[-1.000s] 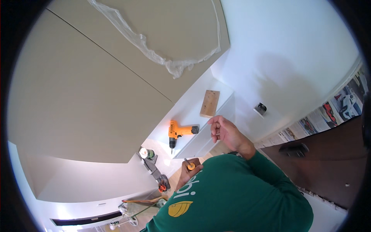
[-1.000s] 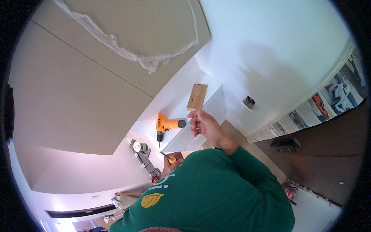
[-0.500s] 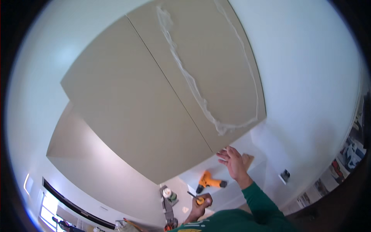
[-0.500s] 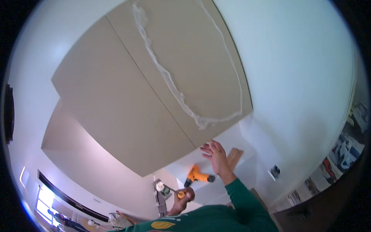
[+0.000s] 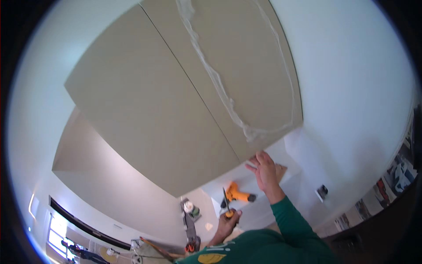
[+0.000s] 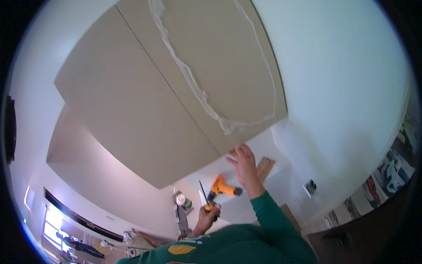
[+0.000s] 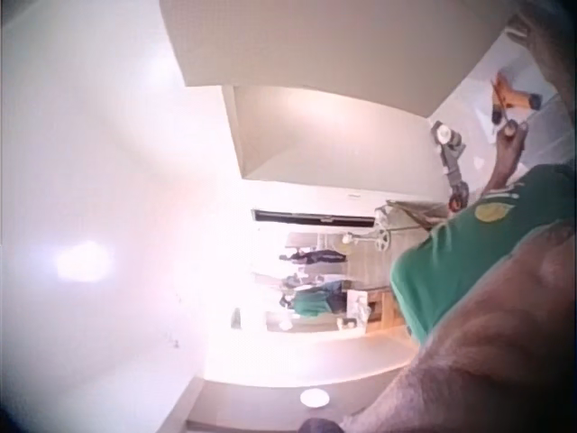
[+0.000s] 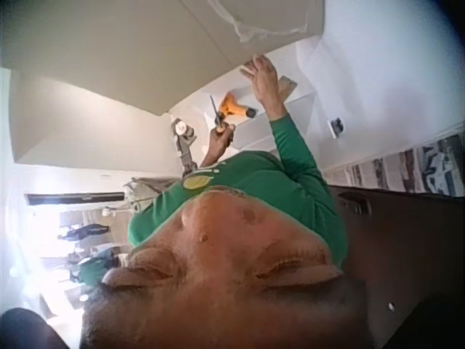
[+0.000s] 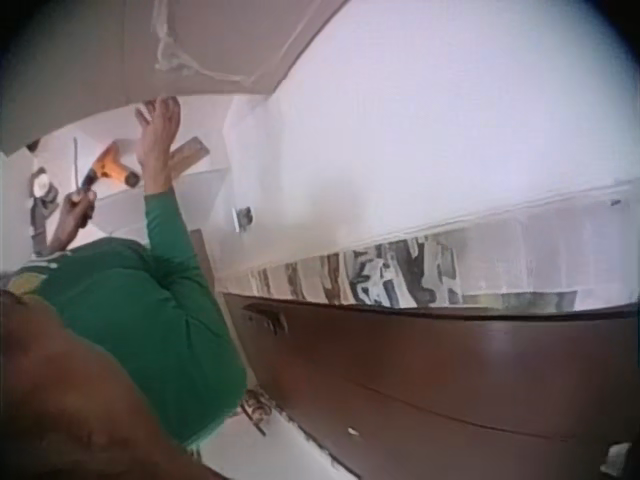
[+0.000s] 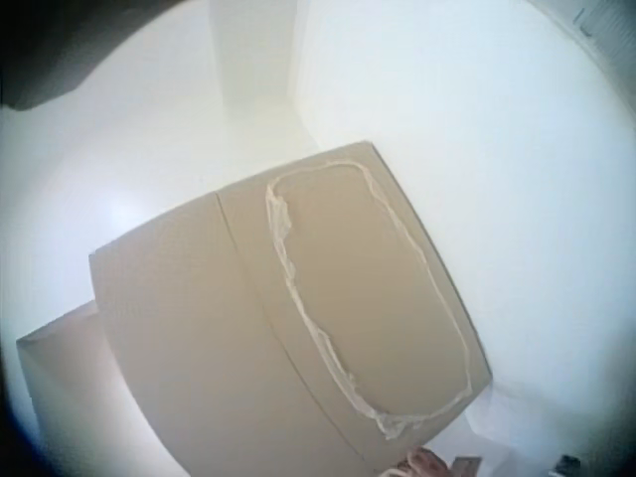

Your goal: The person uses a power drill and then a manual screwdriver to tighten screws on cabinet door hinges. The person also opens and closes the cabinet doors several times during the adjustment process.

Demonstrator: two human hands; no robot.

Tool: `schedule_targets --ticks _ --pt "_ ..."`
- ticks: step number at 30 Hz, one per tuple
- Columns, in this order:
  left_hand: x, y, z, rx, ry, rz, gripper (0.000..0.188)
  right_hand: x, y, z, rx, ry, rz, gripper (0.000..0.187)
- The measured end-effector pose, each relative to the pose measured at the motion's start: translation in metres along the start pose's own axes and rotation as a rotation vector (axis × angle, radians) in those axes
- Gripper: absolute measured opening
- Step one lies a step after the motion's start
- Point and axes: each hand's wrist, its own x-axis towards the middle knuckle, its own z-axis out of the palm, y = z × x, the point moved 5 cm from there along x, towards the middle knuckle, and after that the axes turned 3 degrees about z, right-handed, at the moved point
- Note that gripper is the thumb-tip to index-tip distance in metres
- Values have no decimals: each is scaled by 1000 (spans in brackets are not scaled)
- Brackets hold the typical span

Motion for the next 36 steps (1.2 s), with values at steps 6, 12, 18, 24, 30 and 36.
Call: schedule_targets --ticks 6,12,18,24,30,36 --pt "-9 -18 -2 -137 -16 -54 39 -13 -8 0 -5 57 -22 42" --pt "-14 -12 -2 -140 23 -74 40 -22 -19 11 9 29 -7 42" --pt "-12 -14 0 -92 -35 -67 43 -10 -16 6 -24 86 26 40" --pt "-14 -18 2 -166 -39 -117 39 -27 -22 -8 -45 125 35 36" --pt "-15 -34 -6 -183 -3 -150 41 -35 -30 -5 -122 83 55 33" --pt "-8 -35 -16 -123 49 -144 46 -22 -21 -27 -118 228 76 37"
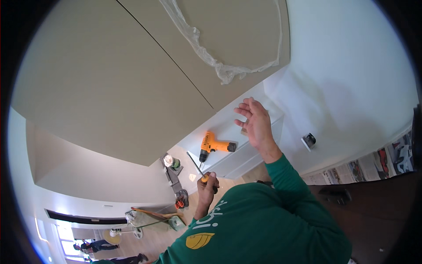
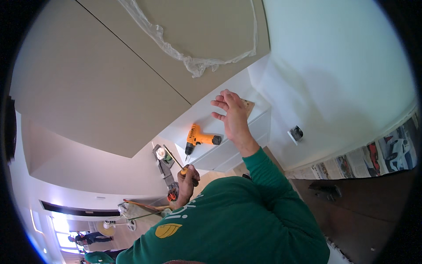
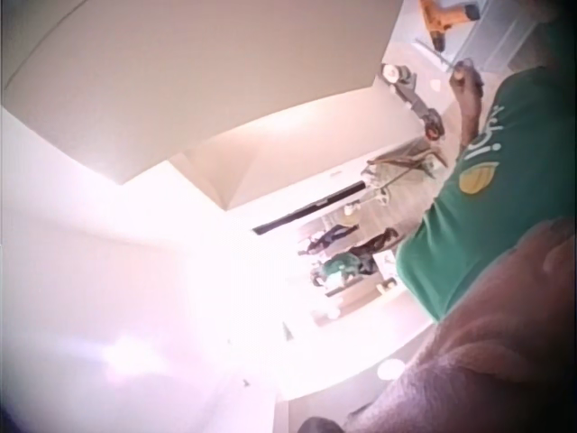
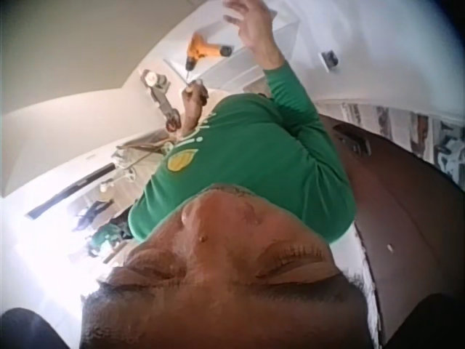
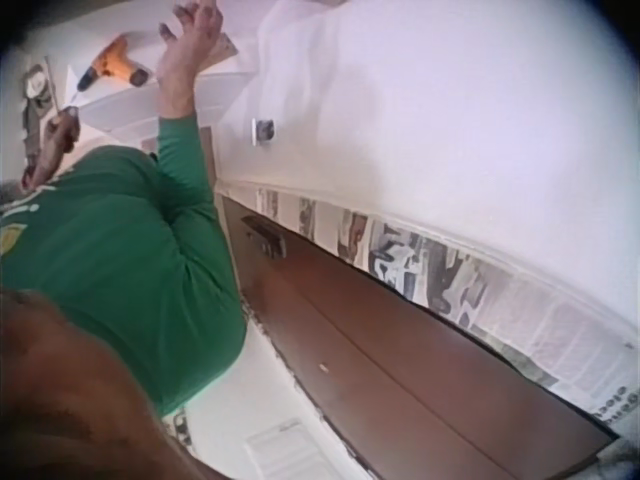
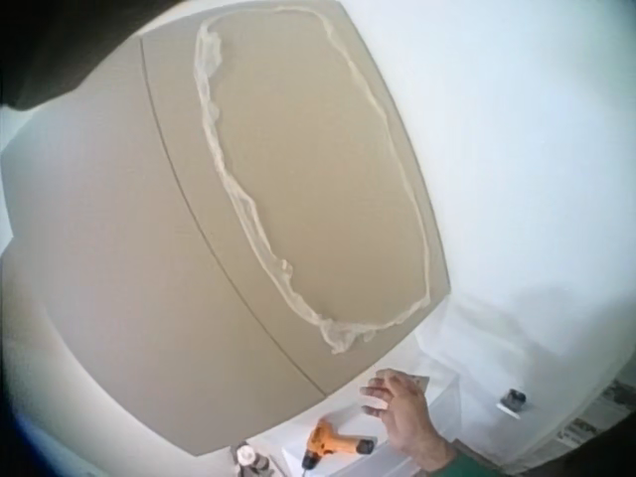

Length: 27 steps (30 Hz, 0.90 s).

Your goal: The person uses a power drill and then a manual screwdriver to tighten screws on cabinet door hinges. The person also opens and closes the cabinet doors several times during the adjustment process.

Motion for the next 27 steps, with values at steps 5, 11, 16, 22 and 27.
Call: schedule_targets --ticks 5,11,16,22,27 --pt "4 -3 -1 -87 -6 38 37 3 7 1 32 -71 60 42" --pt "9 -2 3 -98 -57 51 36 -2 2 23 35 -150 43 43" --pt "8 -1 11 -125 -116 11 35 -5 -5 39 34 -254 16 44" --pt "4 5 9 -95 -112 30 36 -10 -2 30 73 -222 6 41" --pt "7 0 3 -88 -111 52 37 -10 -1 26 58 -242 4 42"
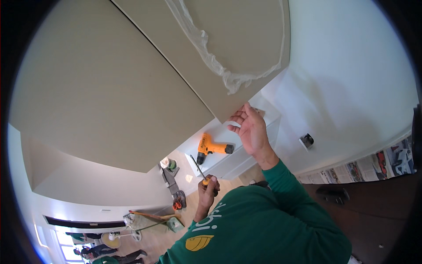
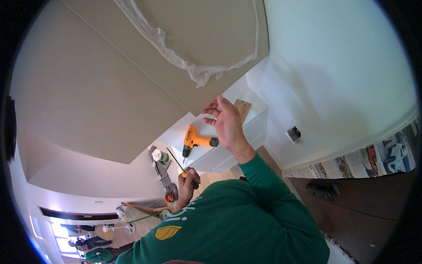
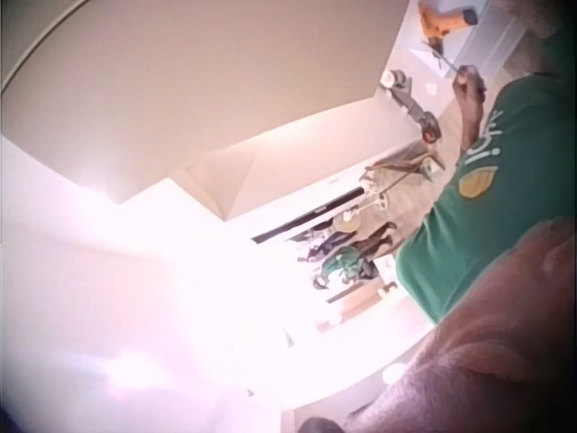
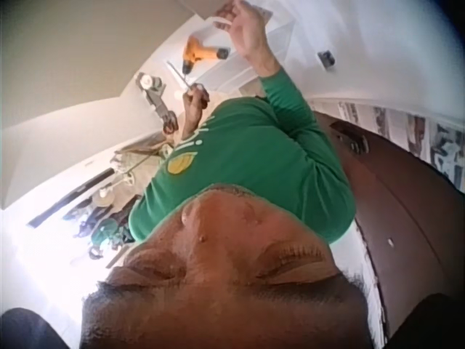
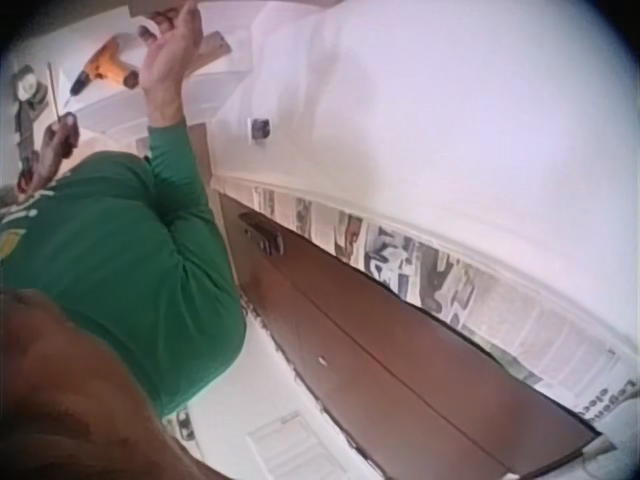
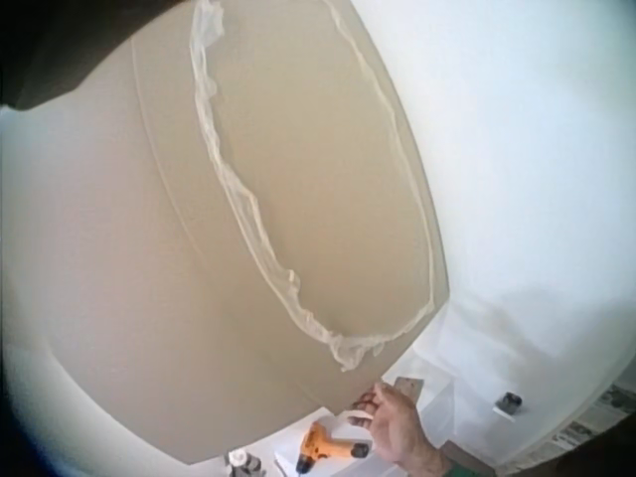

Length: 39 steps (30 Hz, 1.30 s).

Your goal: The person uses a power drill and then a manual screwdriver to tighten screws on cabinet door hinges. The person also opens and closes the cabinet doors several times during the adjustment process.

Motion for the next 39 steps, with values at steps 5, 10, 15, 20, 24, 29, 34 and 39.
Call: schedule_targets --ticks 5,10,15,20,24,29,34,39 --pt "2 0 -1 -9 10 6 36 1 0 2 8 31 3 42" --pt "5 -7 -4 -39 19 12 35 2 4 2 46 116 22 43" --pt "9 -7 1 -46 -9 5 35 -6 16 -16 73 184 88 41" --pt "14 -10 11 -40 -58 9 36 -16 24 -28 71 187 139 41" --pt "13 -7 22 -63 -109 -19 34 -34 36 -37 24 183 149 37" --pt "18 -2 46 42 -218 -130 38 -65 54 -68 -47 229 202 32" --pt "28 -17 73 287 -404 -181 36 -91 69 -105 -148 287 193 35" --pt "10 -32 68 341 -428 -201 37 -114 92 -124 -124 288 169 34"
